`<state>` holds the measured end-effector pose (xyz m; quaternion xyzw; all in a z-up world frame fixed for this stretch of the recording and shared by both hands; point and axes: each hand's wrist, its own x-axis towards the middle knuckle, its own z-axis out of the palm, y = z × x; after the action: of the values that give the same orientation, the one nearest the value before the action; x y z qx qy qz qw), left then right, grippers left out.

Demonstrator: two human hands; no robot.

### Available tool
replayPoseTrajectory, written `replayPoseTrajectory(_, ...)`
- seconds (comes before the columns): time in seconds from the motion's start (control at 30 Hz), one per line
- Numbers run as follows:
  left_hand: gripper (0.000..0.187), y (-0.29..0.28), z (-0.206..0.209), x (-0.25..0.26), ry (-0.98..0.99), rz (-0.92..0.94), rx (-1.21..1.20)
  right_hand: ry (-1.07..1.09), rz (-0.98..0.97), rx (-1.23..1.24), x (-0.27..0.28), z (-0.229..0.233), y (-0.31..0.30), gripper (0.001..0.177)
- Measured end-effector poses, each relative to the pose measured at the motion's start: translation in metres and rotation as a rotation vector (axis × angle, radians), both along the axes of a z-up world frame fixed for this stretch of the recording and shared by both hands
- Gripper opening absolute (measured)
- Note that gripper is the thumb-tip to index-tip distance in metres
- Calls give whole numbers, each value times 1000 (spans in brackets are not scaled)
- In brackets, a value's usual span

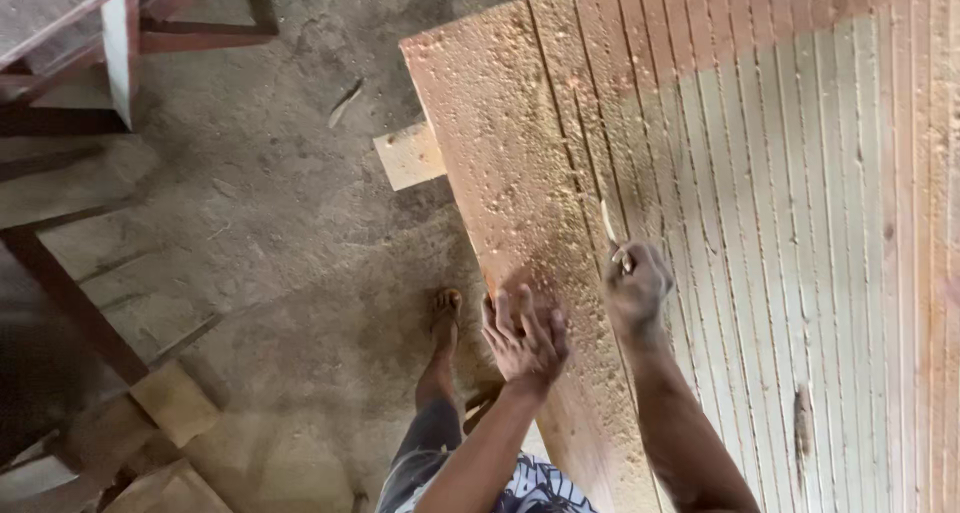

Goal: The person scrapes a large wooden surface with a small handheld tool, removing material and creating sawdust. The person moves along the surface, repeatedly scraping different sections.

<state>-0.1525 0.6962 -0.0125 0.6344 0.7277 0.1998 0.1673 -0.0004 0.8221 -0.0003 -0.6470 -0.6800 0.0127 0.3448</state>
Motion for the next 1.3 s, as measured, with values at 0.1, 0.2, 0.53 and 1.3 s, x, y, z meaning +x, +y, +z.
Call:
replayPoseTrajectory(0.1,68,5,-7,-10,-4,-28,-25,-139,-1,150,-14,-14,82,24)
replayPoseTrajectory(0.2,63,6,-14,-4,27,-79,174,-17,137,253,-14,-43,157,13)
replayPoseTrajectory(0.53,75,52,14,-33,-155,11,240,-11,155,152,-10,-16,74,14)
replayPoseTrajectory(1.3,81,381,8,-56,200,12,-383,-202,57,135,-7,-13,122,16)
